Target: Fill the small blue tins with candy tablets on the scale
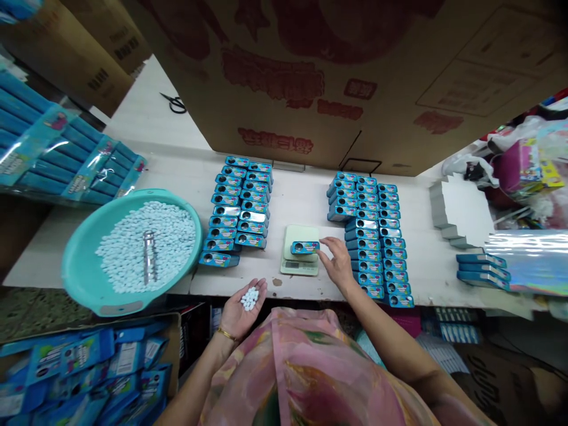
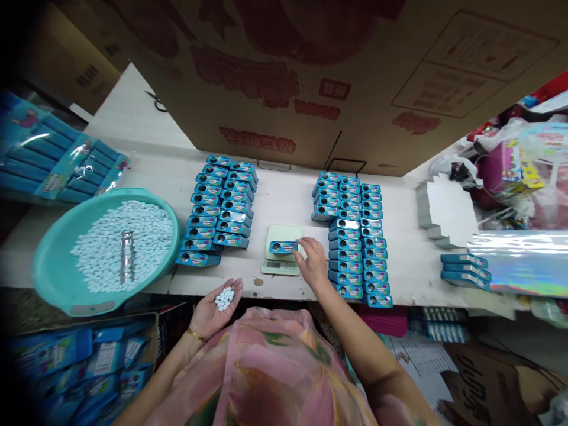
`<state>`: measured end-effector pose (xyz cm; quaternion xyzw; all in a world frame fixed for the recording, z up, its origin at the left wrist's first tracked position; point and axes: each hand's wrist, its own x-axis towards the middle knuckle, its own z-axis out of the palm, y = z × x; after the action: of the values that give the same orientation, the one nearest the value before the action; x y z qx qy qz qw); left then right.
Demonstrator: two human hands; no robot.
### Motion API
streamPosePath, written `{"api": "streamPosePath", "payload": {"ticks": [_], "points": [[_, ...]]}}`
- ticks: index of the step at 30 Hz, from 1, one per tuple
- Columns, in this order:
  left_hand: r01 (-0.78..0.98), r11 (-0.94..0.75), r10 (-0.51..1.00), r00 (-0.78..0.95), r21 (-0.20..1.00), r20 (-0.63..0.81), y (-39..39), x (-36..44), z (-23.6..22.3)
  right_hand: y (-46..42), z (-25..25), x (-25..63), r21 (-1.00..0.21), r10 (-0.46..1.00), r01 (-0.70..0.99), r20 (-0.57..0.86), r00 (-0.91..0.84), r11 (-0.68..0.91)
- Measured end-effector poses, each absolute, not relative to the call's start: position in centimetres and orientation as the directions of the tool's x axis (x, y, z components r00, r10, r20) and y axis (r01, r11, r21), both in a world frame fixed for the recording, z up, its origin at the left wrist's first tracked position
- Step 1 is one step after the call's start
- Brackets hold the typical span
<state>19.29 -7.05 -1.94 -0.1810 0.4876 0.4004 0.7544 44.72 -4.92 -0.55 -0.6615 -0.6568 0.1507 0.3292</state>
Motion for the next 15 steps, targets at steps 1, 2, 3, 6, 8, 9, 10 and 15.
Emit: {"api": "streamPosePath", "payload": {"ticks": [1,2,3,6,8,9,10,15], "points": [[-0.775,0.621,0.436,0.22,0.115,-0.873,-6.9,19.6,-1.9,-5.0,-0.2,44.1,-0.637,0.972,0.763,0.232,0.046,0.116],[-0.77,0.629,0.445,0.239,0.111,-0.863,-6.6,19.9,-1.8,-5.1,0.0,43.5,-0.639,0.974,0.755,0.227,0.002,0.147],[-0.765,0.635,0.456,0.261,0.106,-0.851,-6.3,20.3,-1.8,-5.0,0.1,43.0,-0.639,0.975,0.752,0.22,-0.025,0.163],[-0.757,0.646,0.486,0.311,0.096,-0.817,-5.1,21.3,-1.8,-4.6,-1.3,43.0,-0.649,0.982,0.756,0.183,0.037,0.093],[-0.76,0.643,0.502,0.323,0.097,-0.802,-4.2,21.9,-2.2,-4.0,-3.0,43.9,-0.692,0.992,0.722,0.102,0.067,0.023],[-0.762,0.64,0.507,0.322,0.098,-0.8,-3.8,22.1,-2.5,-3.7,-3.7,44.4,-0.721,0.998,0.693,0.045,0.048,-0.001],[-0.764,0.637,0.507,0.319,0.099,-0.8,-3.4,22.3,-2.9,-3.3,-4.3,44.9,-0.748,1.0,0.663,-0.013,0.012,-0.017],[-0.778,0.62,0.506,0.294,0.104,-0.811,-1.8,23.4,-4.2,-2.7,-2.2,44.1,-0.722,0.986,0.678,0.036,-0.164,0.139]]}}
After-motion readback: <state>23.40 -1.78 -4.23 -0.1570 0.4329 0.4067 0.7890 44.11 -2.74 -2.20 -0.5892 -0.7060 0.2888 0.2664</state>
